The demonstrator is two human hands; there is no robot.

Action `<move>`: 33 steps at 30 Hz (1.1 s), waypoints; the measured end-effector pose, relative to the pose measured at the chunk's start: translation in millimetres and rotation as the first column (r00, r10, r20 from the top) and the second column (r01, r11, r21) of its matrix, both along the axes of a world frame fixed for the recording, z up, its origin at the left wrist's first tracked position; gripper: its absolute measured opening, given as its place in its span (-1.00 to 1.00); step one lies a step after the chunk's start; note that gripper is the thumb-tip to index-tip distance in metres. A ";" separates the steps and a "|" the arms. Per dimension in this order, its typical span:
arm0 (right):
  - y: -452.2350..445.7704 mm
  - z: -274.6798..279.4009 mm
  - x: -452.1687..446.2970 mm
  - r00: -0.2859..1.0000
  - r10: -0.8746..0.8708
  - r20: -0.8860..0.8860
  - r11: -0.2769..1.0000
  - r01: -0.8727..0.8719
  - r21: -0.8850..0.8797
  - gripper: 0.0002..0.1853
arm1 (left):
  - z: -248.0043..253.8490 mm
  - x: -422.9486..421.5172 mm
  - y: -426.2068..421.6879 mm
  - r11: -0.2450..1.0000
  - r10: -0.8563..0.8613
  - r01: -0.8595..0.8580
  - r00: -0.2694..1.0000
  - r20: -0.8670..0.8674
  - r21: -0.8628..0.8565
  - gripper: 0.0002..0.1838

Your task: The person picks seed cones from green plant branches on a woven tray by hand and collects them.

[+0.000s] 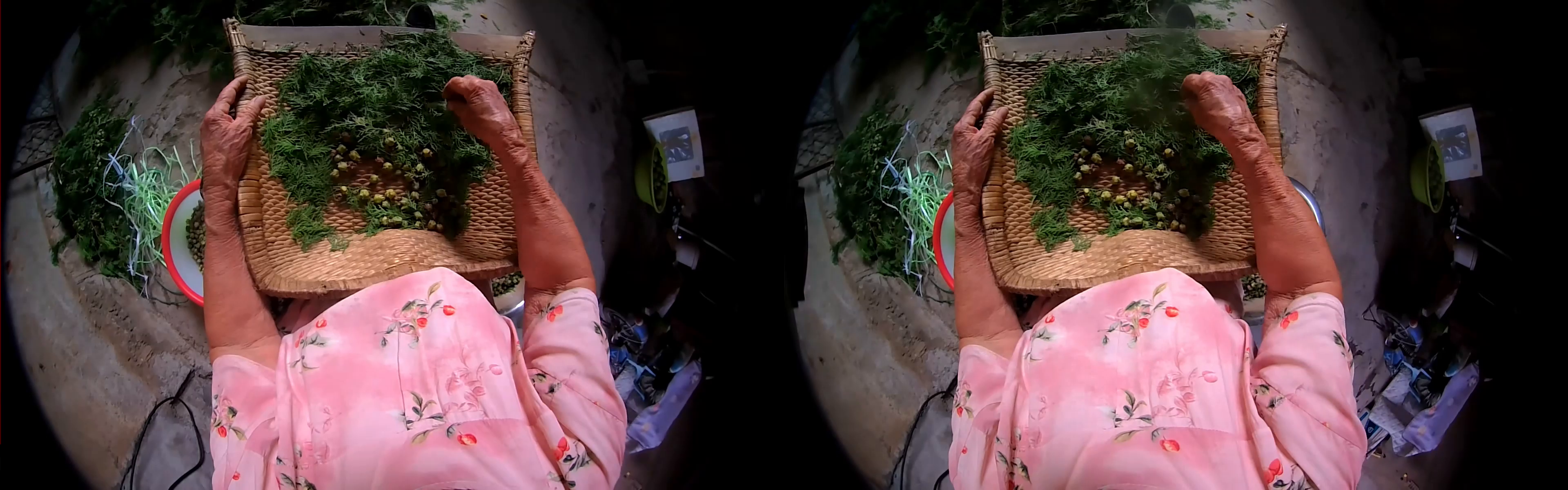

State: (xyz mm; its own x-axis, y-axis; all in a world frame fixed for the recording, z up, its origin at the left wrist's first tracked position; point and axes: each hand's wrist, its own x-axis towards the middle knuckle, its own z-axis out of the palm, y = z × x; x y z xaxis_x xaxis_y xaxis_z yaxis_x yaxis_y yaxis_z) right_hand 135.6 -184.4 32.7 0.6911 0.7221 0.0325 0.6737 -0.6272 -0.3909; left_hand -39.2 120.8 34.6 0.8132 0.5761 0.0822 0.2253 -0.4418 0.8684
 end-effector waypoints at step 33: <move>65.2 -12.4 -49.8 0.969 0.149 -0.198 0.989 -0.144 0.041 -0.82 | 0.0 -0.5 2.5 1.000 -0.011 0.011 1.000 -0.023 0.006 -0.51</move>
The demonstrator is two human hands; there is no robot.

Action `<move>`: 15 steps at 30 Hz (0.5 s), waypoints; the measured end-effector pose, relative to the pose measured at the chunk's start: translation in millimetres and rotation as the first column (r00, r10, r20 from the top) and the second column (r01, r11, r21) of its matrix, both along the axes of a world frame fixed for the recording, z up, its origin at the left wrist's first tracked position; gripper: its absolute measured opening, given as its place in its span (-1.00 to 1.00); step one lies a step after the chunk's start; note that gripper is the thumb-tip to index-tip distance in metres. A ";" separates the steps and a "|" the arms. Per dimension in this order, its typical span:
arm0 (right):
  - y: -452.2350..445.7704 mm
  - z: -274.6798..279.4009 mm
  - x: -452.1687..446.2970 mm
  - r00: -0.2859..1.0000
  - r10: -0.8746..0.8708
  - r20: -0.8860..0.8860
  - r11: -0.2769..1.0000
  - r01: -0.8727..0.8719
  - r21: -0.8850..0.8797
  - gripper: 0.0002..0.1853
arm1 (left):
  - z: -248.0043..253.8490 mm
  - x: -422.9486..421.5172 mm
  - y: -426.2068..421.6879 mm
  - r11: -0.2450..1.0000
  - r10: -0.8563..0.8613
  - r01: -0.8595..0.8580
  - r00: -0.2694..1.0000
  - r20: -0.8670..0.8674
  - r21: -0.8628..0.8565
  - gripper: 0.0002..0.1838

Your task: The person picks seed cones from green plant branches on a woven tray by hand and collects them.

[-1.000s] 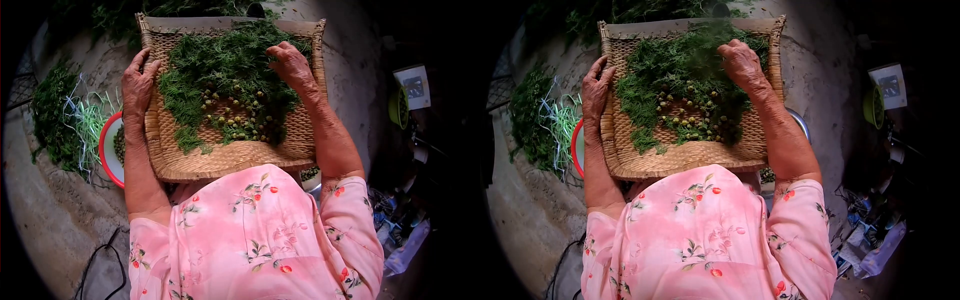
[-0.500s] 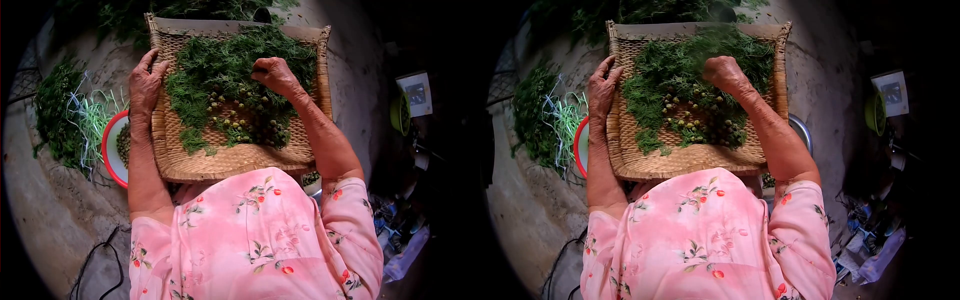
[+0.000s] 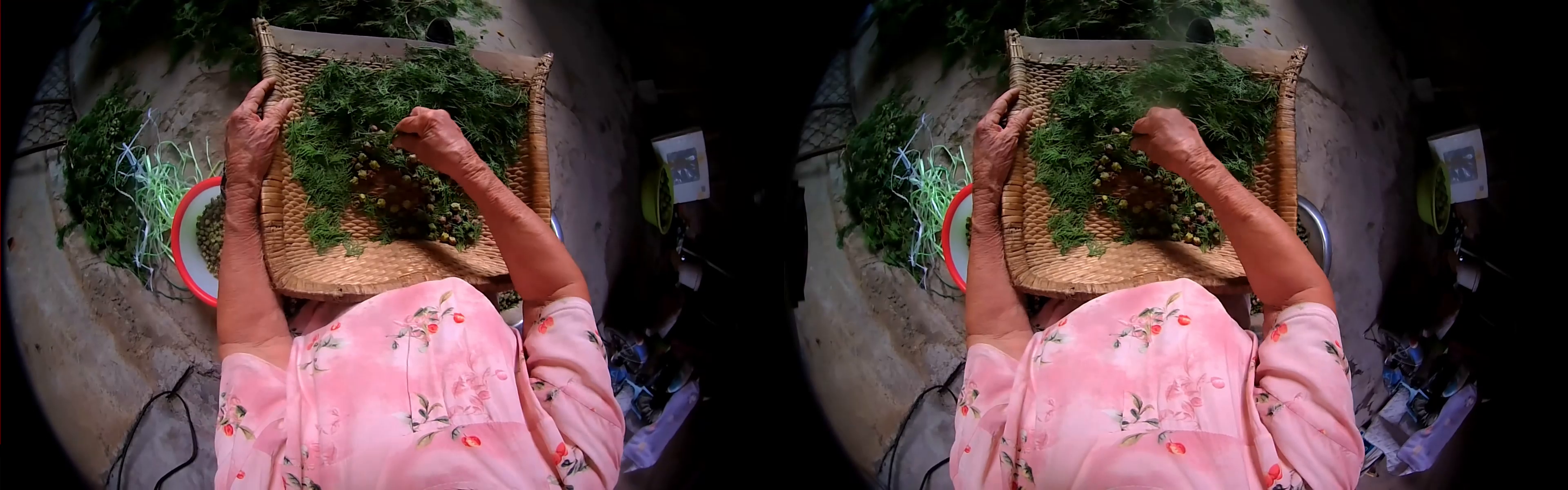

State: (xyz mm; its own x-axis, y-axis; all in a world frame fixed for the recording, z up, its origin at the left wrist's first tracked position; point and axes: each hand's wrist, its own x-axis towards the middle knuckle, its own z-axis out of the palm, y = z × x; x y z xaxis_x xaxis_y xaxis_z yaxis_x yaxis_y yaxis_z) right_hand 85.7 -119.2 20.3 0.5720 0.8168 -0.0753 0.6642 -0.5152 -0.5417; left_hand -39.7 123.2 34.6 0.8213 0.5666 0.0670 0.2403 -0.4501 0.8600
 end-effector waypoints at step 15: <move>-15.9 -7.3 20.3 0.978 -0.110 0.175 0.993 0.116 -0.026 -0.80 | 6.2 0.8 -3.3 1.000 0.008 -0.009 0.999 -0.038 -0.015 -0.56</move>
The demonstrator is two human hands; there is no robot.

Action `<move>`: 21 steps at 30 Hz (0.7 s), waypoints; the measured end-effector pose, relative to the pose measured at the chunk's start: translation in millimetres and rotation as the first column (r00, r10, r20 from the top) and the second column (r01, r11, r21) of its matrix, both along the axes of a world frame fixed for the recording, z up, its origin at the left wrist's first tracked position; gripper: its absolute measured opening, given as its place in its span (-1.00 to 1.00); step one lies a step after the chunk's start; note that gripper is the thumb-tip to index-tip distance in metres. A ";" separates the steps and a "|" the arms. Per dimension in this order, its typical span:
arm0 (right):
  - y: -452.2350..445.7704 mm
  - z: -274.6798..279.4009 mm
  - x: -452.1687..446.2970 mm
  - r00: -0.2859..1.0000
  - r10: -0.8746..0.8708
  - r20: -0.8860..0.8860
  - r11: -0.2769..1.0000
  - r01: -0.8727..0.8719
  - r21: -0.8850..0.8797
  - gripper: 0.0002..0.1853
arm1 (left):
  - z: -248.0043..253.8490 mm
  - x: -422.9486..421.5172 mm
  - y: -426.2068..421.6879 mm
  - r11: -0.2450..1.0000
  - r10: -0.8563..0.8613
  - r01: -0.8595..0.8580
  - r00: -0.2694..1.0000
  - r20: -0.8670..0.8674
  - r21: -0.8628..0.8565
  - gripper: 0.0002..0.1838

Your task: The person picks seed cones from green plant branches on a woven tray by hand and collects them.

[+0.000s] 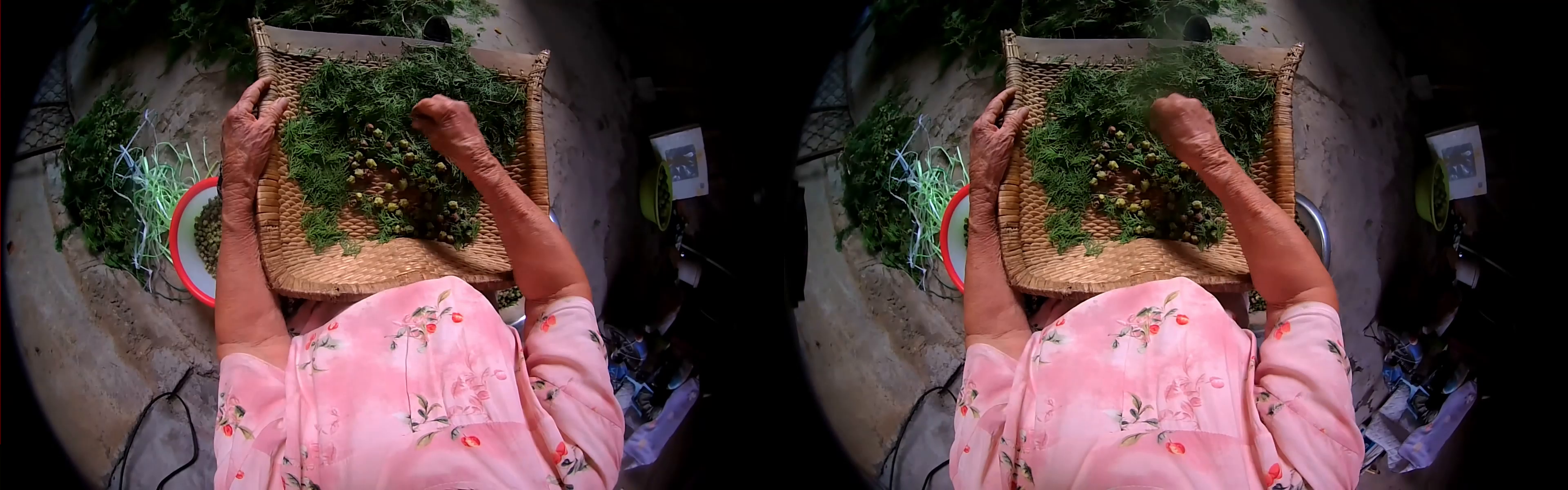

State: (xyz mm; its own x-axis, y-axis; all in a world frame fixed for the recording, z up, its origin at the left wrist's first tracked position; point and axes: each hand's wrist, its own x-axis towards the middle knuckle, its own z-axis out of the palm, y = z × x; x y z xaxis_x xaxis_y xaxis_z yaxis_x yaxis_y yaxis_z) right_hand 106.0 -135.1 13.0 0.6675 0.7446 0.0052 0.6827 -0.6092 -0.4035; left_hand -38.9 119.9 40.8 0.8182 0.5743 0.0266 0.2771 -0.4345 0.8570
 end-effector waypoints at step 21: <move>18.4 -22.3 -28.2 0.988 0.061 -0.143 0.998 -0.063 -0.013 -0.77 | -16.0 0.4 8.6 1.000 -0.019 0.018 0.997 0.080 0.015 -0.52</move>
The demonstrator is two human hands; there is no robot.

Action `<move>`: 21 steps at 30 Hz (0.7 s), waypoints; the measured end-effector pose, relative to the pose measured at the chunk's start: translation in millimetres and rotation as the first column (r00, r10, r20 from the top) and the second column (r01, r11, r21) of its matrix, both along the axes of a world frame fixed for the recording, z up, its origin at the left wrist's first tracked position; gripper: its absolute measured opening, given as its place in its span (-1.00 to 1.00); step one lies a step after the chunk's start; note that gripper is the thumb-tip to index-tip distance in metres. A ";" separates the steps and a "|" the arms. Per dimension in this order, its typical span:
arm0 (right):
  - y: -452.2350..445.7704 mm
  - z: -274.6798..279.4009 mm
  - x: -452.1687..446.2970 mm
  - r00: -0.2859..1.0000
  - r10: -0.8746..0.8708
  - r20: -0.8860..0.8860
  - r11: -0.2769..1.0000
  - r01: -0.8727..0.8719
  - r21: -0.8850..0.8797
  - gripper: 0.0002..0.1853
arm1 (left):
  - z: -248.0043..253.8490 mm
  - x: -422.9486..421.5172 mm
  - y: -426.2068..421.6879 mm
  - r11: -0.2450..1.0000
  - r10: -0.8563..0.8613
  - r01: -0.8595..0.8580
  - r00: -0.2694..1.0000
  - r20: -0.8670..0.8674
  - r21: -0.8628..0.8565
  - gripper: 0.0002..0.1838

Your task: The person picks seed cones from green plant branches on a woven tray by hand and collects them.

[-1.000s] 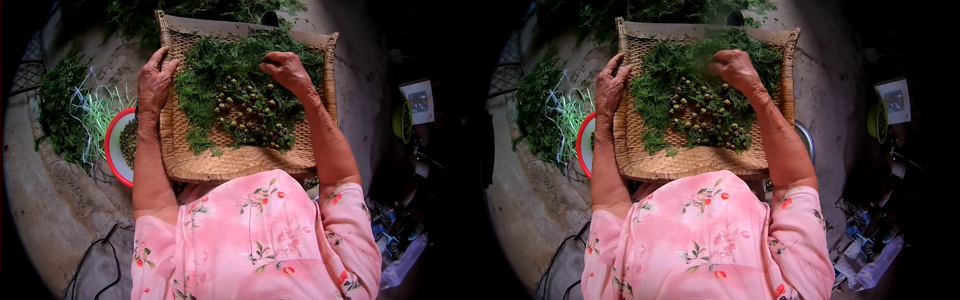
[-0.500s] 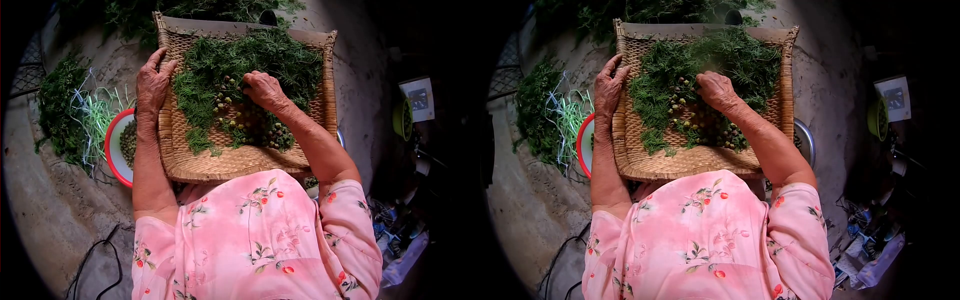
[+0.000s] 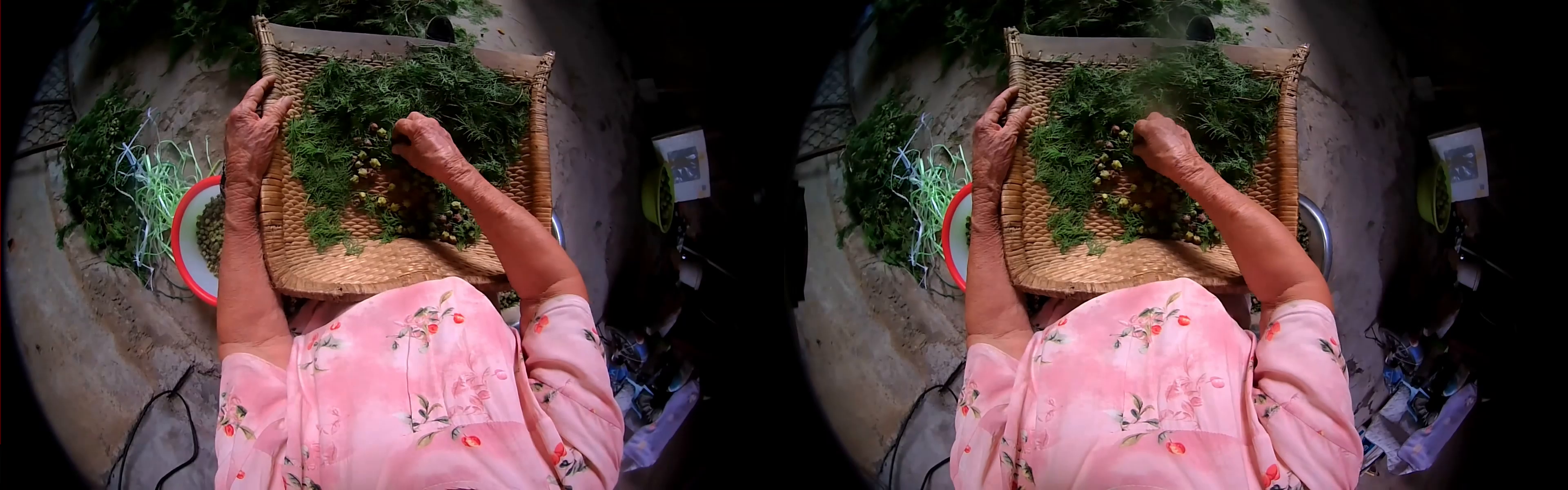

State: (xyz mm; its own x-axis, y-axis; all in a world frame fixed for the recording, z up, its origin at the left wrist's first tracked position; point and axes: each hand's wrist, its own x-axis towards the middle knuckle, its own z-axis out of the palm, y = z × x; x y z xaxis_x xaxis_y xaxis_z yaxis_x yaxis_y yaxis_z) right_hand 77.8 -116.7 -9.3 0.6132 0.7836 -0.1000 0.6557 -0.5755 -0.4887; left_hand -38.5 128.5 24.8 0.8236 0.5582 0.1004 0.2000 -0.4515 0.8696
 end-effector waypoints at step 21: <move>-29.6 40.9 40.5 0.436 -0.034 -0.899 0.774 0.581 0.253 -0.88 | 8.5 -1.3 -6.9 0.999 0.004 -0.003 1.000 0.013 -0.047 -0.56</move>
State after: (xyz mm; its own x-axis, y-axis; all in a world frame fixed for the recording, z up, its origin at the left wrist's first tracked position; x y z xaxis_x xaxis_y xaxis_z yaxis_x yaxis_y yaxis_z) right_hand 118.3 -146.3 31.6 0.6539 0.6489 -0.3890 -0.3844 -0.1579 -0.9095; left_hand -39.9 121.7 33.3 0.8206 0.5652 0.0850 0.1897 -0.4096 0.8923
